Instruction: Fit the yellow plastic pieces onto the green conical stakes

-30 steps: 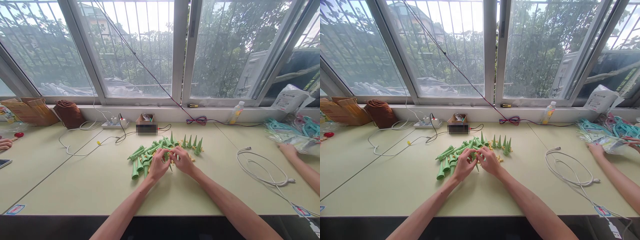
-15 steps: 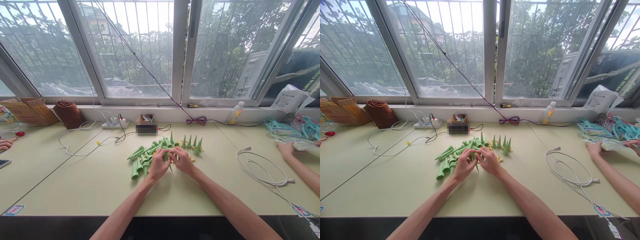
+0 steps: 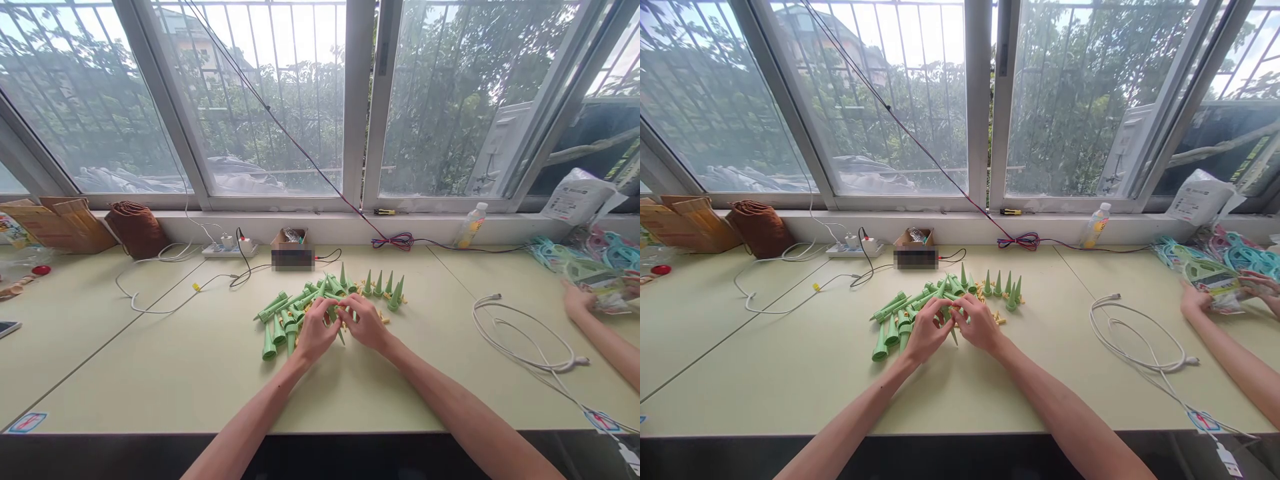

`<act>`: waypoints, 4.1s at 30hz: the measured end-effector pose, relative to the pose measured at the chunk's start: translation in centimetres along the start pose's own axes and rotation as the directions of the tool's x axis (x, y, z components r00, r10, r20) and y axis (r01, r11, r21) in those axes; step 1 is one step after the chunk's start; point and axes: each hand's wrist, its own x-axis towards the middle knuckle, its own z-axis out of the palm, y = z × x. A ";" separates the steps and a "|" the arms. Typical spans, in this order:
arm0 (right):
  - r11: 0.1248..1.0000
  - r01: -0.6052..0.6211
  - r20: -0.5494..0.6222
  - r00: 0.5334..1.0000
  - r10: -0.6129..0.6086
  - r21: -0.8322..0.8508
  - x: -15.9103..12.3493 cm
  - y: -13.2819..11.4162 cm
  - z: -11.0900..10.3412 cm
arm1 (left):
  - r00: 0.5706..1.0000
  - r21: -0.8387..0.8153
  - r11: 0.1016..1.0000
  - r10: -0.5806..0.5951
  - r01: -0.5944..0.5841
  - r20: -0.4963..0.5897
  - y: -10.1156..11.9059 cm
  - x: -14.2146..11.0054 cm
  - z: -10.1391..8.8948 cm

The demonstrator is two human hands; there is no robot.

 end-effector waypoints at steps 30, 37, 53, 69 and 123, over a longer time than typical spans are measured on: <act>1.000 0.006 0.014 1.000 -0.006 -0.018 -0.1 0.3 0.1 | 0.999 -0.010 1.000 0.003 -0.003 0.037 0.4 0.2 -0.4; 1.000 0.018 0.015 1.000 -0.018 -0.015 -0.1 0.2 0.1 | 0.999 -0.009 1.000 0.008 -0.008 0.040 0.5 0.2 -0.4; 1.000 0.013 0.027 1.000 -0.013 -0.013 -0.1 0.2 0.0 | 0.998 -0.001 1.000 -0.009 0.009 0.070 0.7 0.2 -0.6; 1.000 0.014 0.047 0.999 -0.013 -0.024 -0.1 0.2 -0.1 | 0.996 0.015 1.000 0.004 -0.006 0.088 0.7 0.2 -0.7; 0.999 -0.013 0.009 1.000 0.013 -0.029 -0.1 0.3 0.1 | 0.999 0.010 1.000 -0.009 0.008 0.052 0.3 0.2 -0.4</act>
